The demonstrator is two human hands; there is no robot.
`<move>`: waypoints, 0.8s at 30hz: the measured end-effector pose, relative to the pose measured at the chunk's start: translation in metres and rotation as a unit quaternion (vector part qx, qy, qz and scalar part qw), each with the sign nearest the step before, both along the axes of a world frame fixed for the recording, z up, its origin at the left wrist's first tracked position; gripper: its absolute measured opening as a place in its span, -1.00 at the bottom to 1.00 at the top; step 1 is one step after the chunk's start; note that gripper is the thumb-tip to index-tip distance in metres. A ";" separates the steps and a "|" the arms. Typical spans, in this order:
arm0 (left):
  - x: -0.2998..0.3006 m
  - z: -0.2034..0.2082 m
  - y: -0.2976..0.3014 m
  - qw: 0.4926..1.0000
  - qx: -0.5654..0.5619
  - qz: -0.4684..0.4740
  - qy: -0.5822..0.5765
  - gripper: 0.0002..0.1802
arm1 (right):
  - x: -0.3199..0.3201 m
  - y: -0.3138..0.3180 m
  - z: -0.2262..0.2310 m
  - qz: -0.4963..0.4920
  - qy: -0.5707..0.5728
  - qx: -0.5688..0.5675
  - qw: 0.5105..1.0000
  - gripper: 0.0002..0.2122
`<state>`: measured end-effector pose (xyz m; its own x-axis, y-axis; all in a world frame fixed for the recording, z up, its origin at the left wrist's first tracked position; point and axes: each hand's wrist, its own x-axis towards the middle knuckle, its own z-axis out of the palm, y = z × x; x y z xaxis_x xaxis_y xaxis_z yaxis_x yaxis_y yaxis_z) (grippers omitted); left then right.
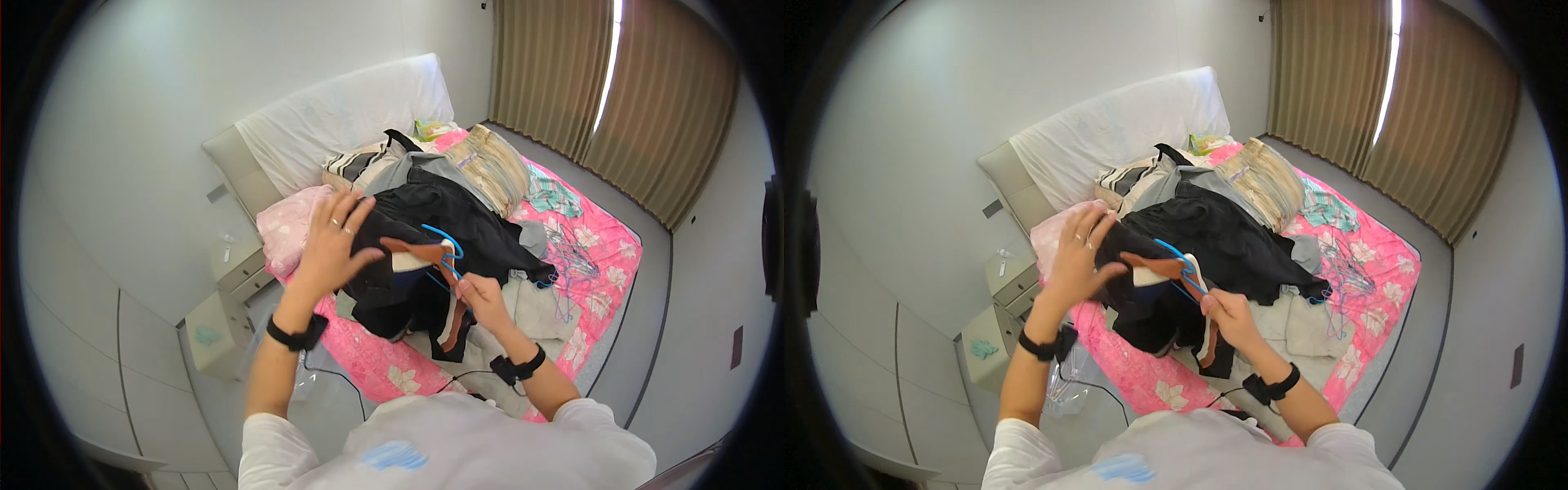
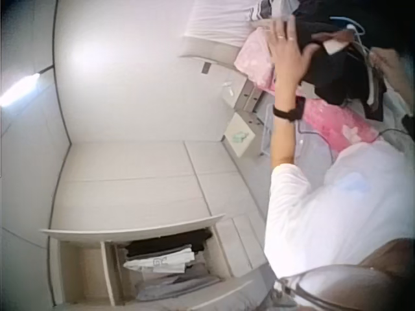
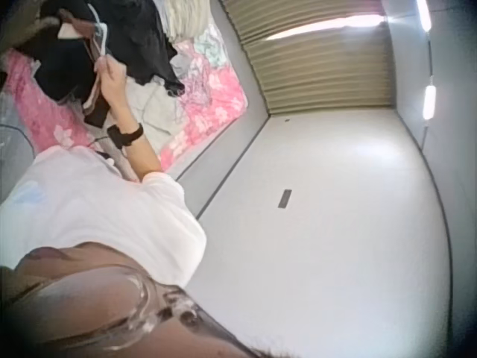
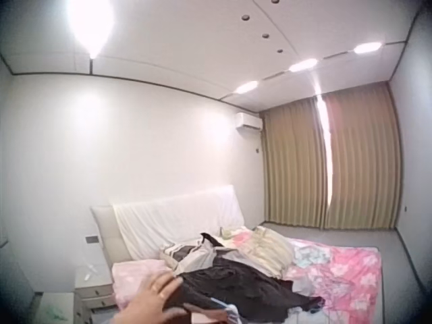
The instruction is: The person picks up several garments from a pile on a bed, places each one onto a clothes hanger, and hangs the hangers on a rod inside a wardrobe.
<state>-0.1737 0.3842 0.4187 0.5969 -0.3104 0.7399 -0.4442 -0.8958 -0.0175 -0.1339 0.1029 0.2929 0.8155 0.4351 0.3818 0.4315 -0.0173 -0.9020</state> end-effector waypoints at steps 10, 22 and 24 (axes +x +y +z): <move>0.033 -0.053 0.072 0.997 -0.018 -0.054 0.057 -0.87 | -0.001 -0.017 -0.002 -0.168 -0.080 0.132 0.973 -0.71; -0.024 -0.024 0.093 0.987 -0.154 0.011 0.042 -0.83 | -0.009 0.024 -0.105 -0.213 -0.066 -0.090 0.971 -0.86; -0.041 -0.034 0.127 0.985 -0.165 0.020 0.045 -0.81 | -0.012 0.015 -0.077 -0.245 0.067 -0.042 0.966 -0.77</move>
<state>-0.2147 0.5109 0.3846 0.6713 -0.0358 0.7403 -0.3944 -0.8629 0.3159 -0.1455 0.1176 0.2163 0.9708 0.0087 0.2397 0.2333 -0.2650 -0.9356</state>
